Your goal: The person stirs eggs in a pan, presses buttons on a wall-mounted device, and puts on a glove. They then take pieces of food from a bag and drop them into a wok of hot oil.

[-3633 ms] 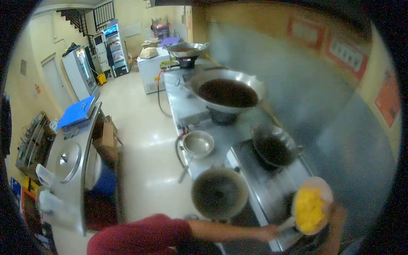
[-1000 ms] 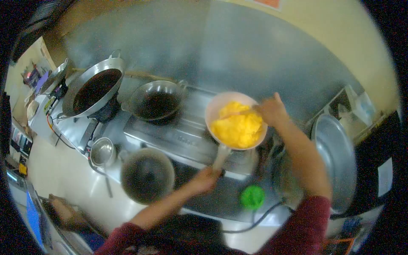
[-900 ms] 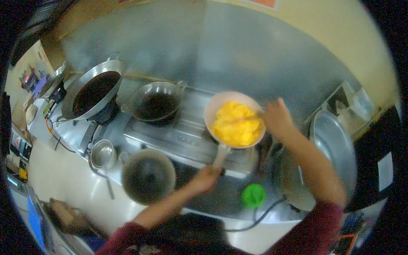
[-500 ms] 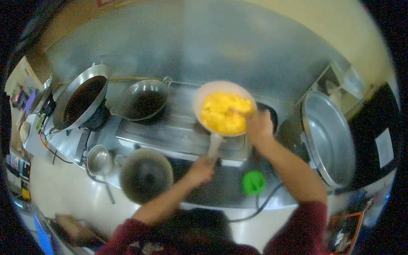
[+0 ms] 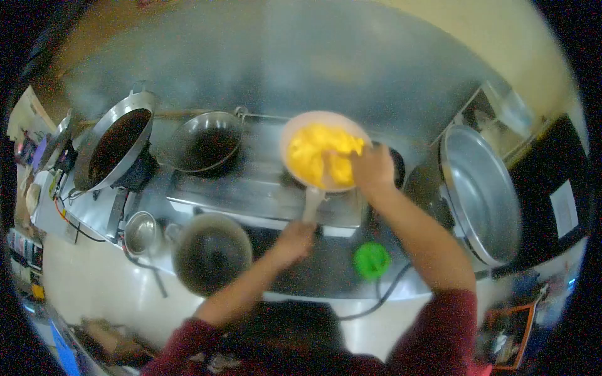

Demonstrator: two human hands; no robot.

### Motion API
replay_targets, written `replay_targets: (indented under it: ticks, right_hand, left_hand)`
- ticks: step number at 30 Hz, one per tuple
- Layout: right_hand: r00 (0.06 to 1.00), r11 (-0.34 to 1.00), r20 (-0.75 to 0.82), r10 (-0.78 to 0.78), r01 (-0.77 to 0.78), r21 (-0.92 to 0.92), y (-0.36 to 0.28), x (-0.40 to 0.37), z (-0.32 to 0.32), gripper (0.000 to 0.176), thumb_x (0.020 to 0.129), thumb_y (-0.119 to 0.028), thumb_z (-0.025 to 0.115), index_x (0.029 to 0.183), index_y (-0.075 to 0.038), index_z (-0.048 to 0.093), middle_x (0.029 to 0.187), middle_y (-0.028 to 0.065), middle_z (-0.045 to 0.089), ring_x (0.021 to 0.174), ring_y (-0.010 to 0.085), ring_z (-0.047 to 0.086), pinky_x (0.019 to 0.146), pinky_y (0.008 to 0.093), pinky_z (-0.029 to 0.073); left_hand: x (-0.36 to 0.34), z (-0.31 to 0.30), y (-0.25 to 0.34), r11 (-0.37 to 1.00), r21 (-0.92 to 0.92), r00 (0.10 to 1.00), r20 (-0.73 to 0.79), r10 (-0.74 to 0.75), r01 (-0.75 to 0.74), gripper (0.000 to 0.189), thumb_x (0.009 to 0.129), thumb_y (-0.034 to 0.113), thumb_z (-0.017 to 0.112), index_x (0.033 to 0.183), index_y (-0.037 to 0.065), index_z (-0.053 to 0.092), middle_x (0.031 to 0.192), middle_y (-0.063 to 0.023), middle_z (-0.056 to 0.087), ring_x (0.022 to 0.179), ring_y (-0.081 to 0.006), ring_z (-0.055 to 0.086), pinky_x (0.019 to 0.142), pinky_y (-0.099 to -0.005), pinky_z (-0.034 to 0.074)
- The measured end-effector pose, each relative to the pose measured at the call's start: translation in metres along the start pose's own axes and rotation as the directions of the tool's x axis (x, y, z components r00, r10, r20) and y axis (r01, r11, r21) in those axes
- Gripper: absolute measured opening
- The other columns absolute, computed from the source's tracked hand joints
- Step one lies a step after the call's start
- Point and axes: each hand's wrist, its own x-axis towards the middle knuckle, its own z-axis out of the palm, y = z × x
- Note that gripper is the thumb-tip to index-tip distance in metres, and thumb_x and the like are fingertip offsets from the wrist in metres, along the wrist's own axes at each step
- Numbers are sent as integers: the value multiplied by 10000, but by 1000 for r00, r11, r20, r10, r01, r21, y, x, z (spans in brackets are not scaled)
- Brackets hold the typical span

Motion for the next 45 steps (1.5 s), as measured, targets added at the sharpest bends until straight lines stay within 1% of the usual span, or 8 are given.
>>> replay_targets:
  ticks: [8,15,21,24,27,30,36,45]
  right_hand:
    - [962,990,259,-85,111,-89,55,-16,-111,165,893,-181,578,883,-173,743,918,35,702,955,206,672,852,389,446]
    - [976,980,-152,-155,132,-149,40,13,-21,221,878,-184,585,1036,-209,736,897,30,652,923,188,642,843,337,427]
    - [985,949,83,-150,167,-269,79,-2,-66,218,862,-188,597,1019,-218,745,896,27,637,926,184,627,841,336,419]
    - [971,964,216,-97,146,-223,62,20,4,214,861,-185,596,1007,-223,747,887,27,632,923,186,624,844,334,415]
    - [969,962,-140,-204,172,-209,45,27,20,193,871,-179,582,975,-214,741,891,29,637,935,190,624,837,338,416]
    - [967,977,-178,-184,160,-140,56,15,-4,189,887,-166,568,971,-181,736,911,37,644,956,195,630,863,325,419]
    - [940,996,330,89,-74,-56,70,1,-102,206,819,-140,640,986,-124,759,1004,102,721,986,248,695,826,400,543]
    - [850,948,517,104,-243,208,25,63,-17,247,864,-204,621,1005,-35,733,1129,196,697,1086,309,676,849,463,557]
  left_hand:
    - [-11,-8,8,994,-106,999,46,-6,11,263,1005,313,516,994,53,477,631,-28,484,426,-131,452,351,-313,338]
    - [3,1,-4,1000,-24,1000,-17,8,-8,256,1004,299,527,983,47,488,626,-41,496,426,-145,461,364,-323,350]
    - [-4,-1,4,999,-51,1000,-4,13,-13,268,1013,310,527,974,49,483,626,-42,495,428,-147,461,370,-322,357]
    - [-8,-1,6,999,-42,1000,6,12,-12,261,1013,305,522,967,52,478,625,-41,492,429,-148,463,371,-319,356]
    - [-3,0,1,999,-47,1000,11,25,-24,255,1013,301,515,967,53,476,623,-41,491,431,-148,465,371,-318,354]
    - [4,3,-7,996,-83,999,25,37,-35,253,1013,299,510,963,53,474,625,-42,492,434,-149,469,370,-320,353]
    - [1,3,-3,998,-46,999,3,47,-47,262,1009,303,521,953,52,471,636,-48,502,438,-147,474,362,-316,344]
    - [-3,2,-2,997,-31,998,7,64,-64,268,1012,314,518,961,55,470,633,-30,489,439,-135,465,351,-302,332]
